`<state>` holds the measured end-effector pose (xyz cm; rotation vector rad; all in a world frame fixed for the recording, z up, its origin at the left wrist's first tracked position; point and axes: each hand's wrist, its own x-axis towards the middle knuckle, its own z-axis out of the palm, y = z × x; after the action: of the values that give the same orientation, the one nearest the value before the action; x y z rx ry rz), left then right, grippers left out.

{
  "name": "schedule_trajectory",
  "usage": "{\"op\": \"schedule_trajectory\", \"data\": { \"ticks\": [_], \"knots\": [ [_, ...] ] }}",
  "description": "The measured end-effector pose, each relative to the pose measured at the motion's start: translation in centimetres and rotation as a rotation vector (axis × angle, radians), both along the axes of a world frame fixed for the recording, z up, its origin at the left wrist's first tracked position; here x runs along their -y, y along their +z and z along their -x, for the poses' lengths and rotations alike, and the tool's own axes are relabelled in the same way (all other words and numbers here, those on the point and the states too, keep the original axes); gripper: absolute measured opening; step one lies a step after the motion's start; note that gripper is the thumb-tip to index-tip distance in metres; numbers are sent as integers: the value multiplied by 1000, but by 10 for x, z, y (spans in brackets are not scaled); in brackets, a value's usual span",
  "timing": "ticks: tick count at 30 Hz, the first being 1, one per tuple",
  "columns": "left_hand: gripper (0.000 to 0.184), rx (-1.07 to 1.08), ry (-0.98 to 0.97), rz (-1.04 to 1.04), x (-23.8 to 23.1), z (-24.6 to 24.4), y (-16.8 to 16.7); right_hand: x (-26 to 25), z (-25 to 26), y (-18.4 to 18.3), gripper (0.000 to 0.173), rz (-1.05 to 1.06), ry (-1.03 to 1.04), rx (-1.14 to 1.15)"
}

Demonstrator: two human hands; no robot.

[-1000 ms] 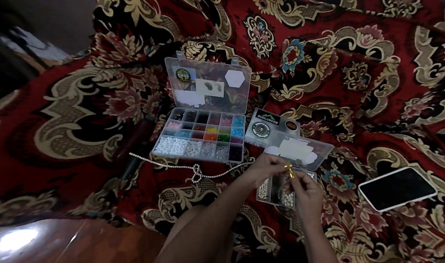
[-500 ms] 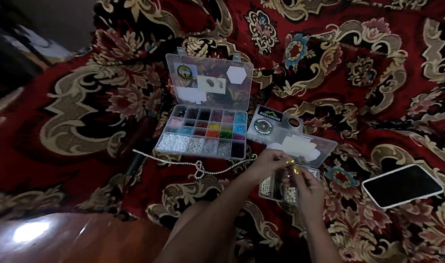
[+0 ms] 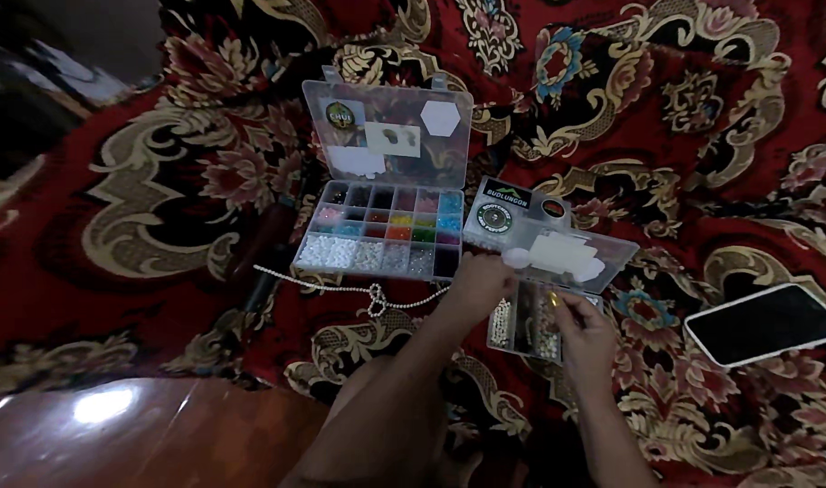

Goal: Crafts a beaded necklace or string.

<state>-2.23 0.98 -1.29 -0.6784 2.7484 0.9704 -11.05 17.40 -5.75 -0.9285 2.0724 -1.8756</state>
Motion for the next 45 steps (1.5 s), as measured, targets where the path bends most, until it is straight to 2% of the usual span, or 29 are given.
{"op": "schedule_trajectory", "data": {
  "ticks": [6, 11, 18, 21, 25, 29, 31, 33, 38, 45],
  "knots": [
    [26, 175, -63, 194, -18, 15, -9, 0, -1, 1, 17, 15, 9, 18],
    [19, 196, -78, 204, -27, 18, -7, 0, -1, 2, 16, 26, 24, 33],
    [21, 188, -66, 230, -30, 20, -10, -1, 1, 3, 16, 37, 50, 31],
    [26, 159, -4, 209, -28, 19, -9, -1, 0, 5, 16, 44, 42, 40],
    [29, -81, 157, -72, -14, 10, -2, 0, -1, 7, 15, 74, 50, 128],
    [22, -442, 294, -647, -7, 6, -20, 1, -1, 5, 14, 92, 64, 150],
    [17, -512, 347, -939, -9, 7, -22, 1, -2, 5, 15, 86, 71, 158],
    [14, -510, 347, -1107, -9, 7, -24, 1, -2, 4, 15, 88, 72, 153],
    [14, -449, 306, -1260, -13, 8, -25, 1, -4, 3, 14, 84, 89, 167],
    [14, -424, 304, -1251, -11, 8, -26, 1, -6, 3, 16, 110, 116, 195]
  ]
}}
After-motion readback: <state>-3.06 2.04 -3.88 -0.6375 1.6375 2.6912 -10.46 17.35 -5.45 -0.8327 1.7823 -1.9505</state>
